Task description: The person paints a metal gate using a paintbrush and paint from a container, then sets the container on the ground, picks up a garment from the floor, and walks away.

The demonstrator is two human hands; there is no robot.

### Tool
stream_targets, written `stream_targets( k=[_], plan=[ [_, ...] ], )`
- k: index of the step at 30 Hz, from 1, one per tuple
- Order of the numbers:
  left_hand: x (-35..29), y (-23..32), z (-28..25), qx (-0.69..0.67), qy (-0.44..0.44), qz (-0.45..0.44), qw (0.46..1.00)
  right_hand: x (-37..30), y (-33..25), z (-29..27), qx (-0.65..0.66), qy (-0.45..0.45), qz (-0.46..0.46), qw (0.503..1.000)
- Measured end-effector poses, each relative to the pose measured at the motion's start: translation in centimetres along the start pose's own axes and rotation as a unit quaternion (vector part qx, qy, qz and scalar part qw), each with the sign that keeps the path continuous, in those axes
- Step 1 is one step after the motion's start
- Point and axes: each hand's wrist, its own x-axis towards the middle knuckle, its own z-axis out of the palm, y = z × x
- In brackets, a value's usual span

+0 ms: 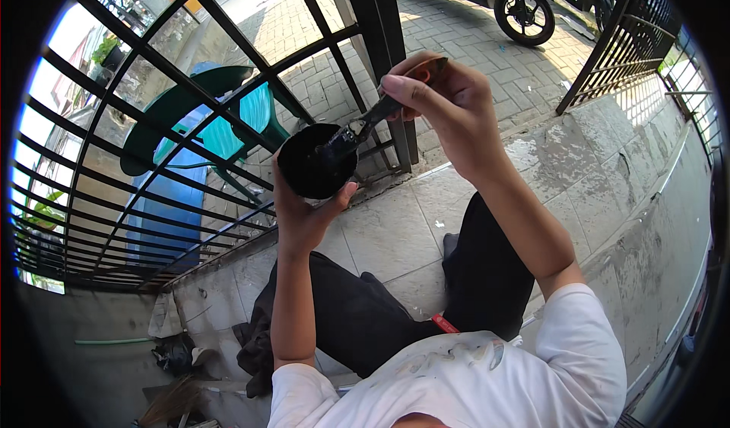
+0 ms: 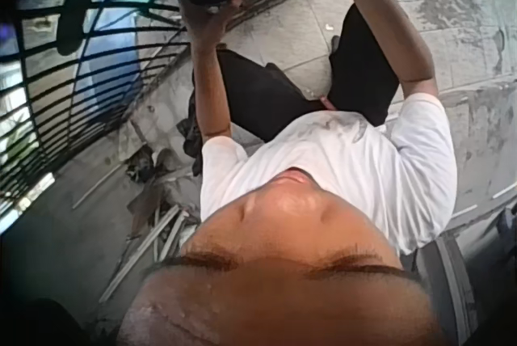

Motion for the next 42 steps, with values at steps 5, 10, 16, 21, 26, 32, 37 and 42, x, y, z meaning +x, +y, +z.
stream_targets(
  k=[5,10,16,21,26,32,37,42],
  plan=[
    [0.2,-0.4,0.5,0.038,0.003,0.026,0.999,-0.9,1.2,-1.2,-0.058,-0.014,0.003,0.998],
    [0.8,0.2,0.9,0.026,0.013,0.016,0.999,-0.5,0.0,-1.0,0.031,0.065,-0.015,0.997],
    [0.7,-0.2,1.7,0.076,-0.050,0.060,0.994,-2.0,1.0,-1.9,-0.114,0.017,0.006,0.993],
    [-0.3,1.3,3.6,0.099,-0.123,0.045,0.986,-2.5,-0.5,-3.3,-0.202,-0.092,0.088,0.971],
    [-1.0,1.8,4.0,0.030,-0.149,0.018,0.988,-2.7,0.3,-4.8,-0.051,-0.052,0.072,0.995],
    [-1.8,1.4,3.9,0.069,-0.166,0.011,0.984,-1.9,-0.4,-5.6,-0.057,-0.148,0.109,0.981],
    [-2.7,1.8,3.9,0.079,-0.184,0.023,0.979,-1.0,0.7,-5.9,-0.120,-0.173,0.124,0.970],
    [-3.1,2.0,3.6,0.049,-0.196,0.005,0.979,-1.0,0.1,-5.1,-0.100,-0.158,0.091,0.978]
  ],
)
